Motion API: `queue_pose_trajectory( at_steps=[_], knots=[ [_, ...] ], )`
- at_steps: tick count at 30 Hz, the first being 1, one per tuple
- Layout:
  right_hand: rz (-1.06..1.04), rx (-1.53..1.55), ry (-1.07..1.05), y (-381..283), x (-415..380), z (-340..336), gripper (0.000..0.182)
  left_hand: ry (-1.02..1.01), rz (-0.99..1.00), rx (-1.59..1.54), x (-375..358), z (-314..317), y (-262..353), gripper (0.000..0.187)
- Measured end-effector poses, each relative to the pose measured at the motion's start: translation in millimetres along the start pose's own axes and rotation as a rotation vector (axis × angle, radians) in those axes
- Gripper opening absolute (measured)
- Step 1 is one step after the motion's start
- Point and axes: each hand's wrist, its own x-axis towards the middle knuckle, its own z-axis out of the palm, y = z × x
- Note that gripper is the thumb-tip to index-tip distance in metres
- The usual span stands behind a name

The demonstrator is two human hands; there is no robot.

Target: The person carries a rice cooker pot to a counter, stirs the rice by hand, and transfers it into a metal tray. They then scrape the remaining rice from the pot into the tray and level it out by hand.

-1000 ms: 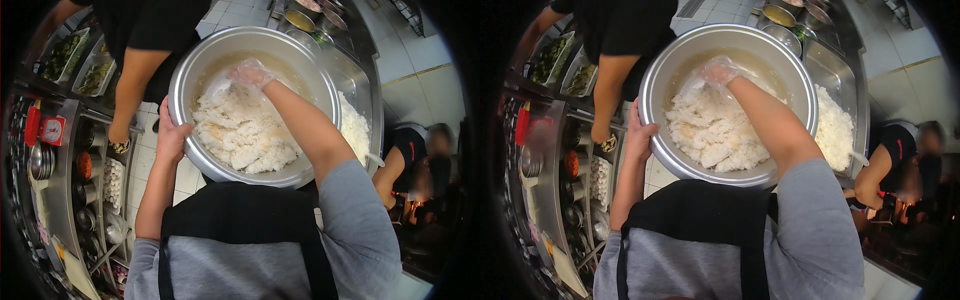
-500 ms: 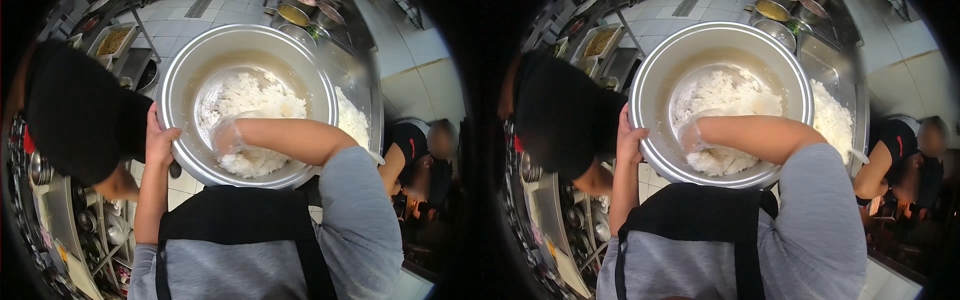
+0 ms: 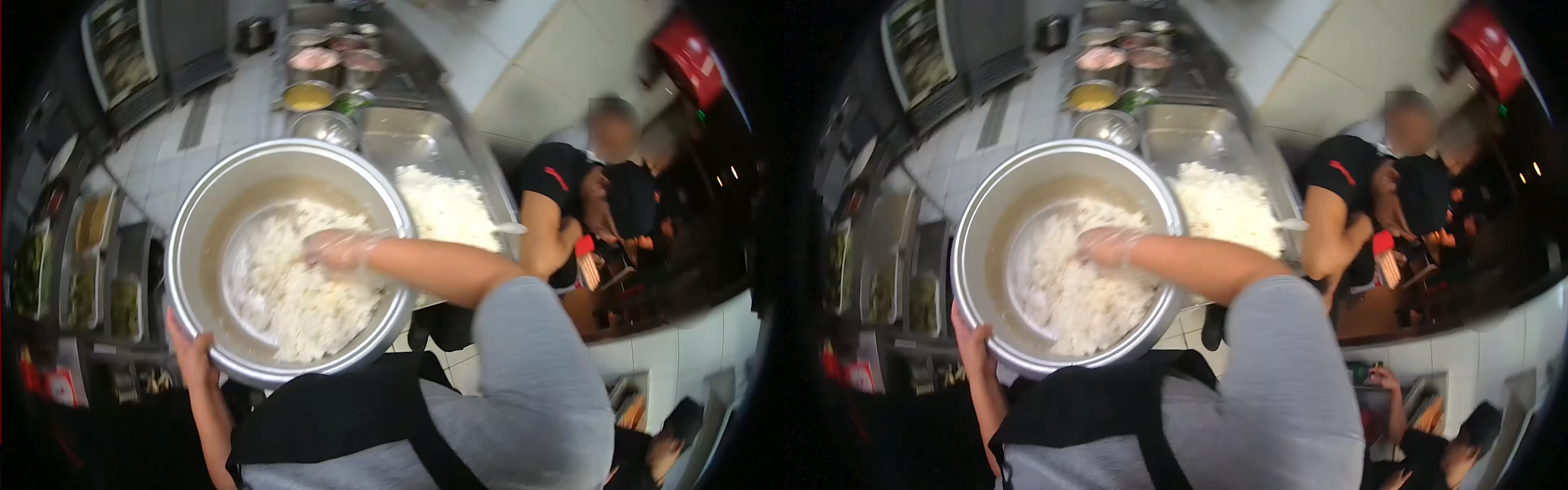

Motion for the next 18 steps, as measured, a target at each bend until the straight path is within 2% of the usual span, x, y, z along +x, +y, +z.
queue_pose_trajectory(
  at_steps=[1,3,4,6,8,9,10,11,14,17,18],
  knots=[
    [-0.051,-0.177,-0.014,-3,13,7,0.019,0.004,-0.016,0.007,-1,1,3,0.088],
    [0.095,-0.12,0.021,-24,27,7,0.02,-0.047,0.028,-0.033,2,-7,-4,0.087],
    [0.052,-0.184,0.038,-15,44,15,0.021,-0.056,0.024,-0.017,1,-7,-5,0.086],
    [-0.049,-0.302,0.064,17,84,25,0.024,-0.057,0.013,0.028,6,-9,-4,0.085],
    [-0.371,-0.208,0.173,45,65,16,0.028,-0.087,0.049,-0.002,8,-5,-6,0.084],
    [-0.415,-0.437,0.24,59,46,12,0.028,-0.087,0.029,-0.007,11,-9,-9,0.086],
    [0.054,-0.415,-0.028,14,9,-22,0.027,-0.088,0.041,-0.015,11,-7,-9,0.086],
    [-0.162,-0.534,0.026,47,-2,-9,0.023,-0.063,0.043,0.032,12,-10,-10,0.086],
    [-0.11,-0.202,-0.135,6,-43,22,0.016,-0.062,-0.003,0.001,7,-6,-1,0.083],
    [-0.272,-0.494,-0.249,4,10,54,0.017,-0.049,-0.019,0.002,3,0,9,0.08],
    [-0.231,-0.581,-0.188,-3,25,58,0.016,-0.042,-0.021,0.0,3,0,8,0.08]
  ],
)
